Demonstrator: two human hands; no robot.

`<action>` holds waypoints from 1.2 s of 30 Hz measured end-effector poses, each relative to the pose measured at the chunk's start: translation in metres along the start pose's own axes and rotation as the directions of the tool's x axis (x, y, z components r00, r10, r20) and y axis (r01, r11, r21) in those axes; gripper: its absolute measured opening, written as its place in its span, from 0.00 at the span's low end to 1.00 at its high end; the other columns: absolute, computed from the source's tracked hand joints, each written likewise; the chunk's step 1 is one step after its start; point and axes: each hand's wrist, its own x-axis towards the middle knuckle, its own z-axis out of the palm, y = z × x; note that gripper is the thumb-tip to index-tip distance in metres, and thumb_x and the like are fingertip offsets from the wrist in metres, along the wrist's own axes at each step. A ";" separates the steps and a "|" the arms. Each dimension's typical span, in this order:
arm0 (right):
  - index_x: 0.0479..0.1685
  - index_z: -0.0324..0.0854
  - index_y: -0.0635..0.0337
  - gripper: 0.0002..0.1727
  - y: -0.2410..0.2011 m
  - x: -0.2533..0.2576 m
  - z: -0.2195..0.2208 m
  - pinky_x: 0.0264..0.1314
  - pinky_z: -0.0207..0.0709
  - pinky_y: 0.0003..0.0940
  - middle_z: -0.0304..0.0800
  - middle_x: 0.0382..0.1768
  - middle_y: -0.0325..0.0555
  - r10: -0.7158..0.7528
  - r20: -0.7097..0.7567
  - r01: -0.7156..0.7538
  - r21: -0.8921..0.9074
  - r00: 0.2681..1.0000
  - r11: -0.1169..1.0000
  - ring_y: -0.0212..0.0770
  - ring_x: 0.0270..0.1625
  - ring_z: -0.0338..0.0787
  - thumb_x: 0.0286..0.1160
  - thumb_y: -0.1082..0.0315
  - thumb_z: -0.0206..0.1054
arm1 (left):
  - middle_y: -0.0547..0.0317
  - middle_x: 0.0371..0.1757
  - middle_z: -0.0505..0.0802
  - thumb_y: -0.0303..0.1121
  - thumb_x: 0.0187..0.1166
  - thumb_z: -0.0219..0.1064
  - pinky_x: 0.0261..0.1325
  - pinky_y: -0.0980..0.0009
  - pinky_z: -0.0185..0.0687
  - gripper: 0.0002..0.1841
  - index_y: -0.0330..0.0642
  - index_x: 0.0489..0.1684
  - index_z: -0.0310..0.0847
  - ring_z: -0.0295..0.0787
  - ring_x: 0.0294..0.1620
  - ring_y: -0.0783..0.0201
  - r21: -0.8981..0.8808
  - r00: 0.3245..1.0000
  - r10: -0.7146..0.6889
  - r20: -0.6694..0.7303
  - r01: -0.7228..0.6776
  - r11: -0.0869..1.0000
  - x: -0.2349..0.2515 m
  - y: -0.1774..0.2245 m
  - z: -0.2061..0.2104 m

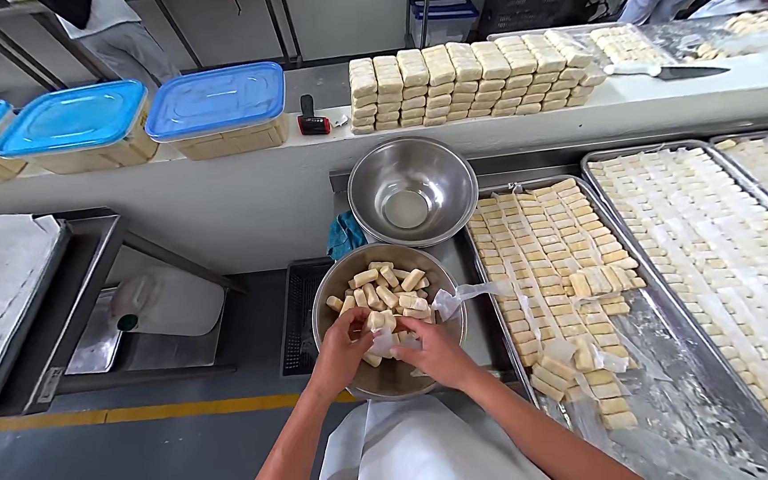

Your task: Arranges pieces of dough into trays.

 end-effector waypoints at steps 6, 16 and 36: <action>0.79 0.72 0.52 0.26 -0.010 0.003 -0.005 0.31 0.82 0.30 0.90 0.56 0.45 0.024 -0.030 -0.019 0.156 0.999 0.988 0.32 0.28 0.85 0.85 0.54 0.65 | 0.50 0.66 0.89 0.32 0.84 0.65 0.69 0.64 0.87 0.24 0.37 0.78 0.69 0.89 0.64 0.61 -0.124 0.993 0.088 0.075 -0.079 0.989 -0.002 0.017 0.023; 0.74 0.74 0.60 0.24 -0.017 0.002 0.002 0.64 0.83 0.48 0.91 0.50 0.52 -0.064 -0.162 0.038 -0.160 0.985 0.986 0.46 0.55 0.91 0.90 0.54 0.57 | 0.58 0.50 0.96 0.33 0.81 0.68 0.60 0.65 0.91 0.17 0.41 0.66 0.83 0.95 0.51 0.67 0.146 0.971 0.178 -0.159 -0.156 0.977 -0.002 0.017 0.038; 0.87 0.68 0.45 0.33 -0.007 -0.003 -0.078 0.48 0.80 0.56 0.85 0.32 0.51 0.175 -0.281 -0.290 -0.441 0.943 0.849 0.54 0.37 0.86 0.83 0.52 0.67 | 0.45 0.52 0.91 0.32 0.80 0.66 0.54 0.50 0.87 0.16 0.40 0.64 0.82 0.91 0.47 0.53 0.339 0.974 -0.024 -0.226 0.102 0.935 0.007 -0.009 -0.015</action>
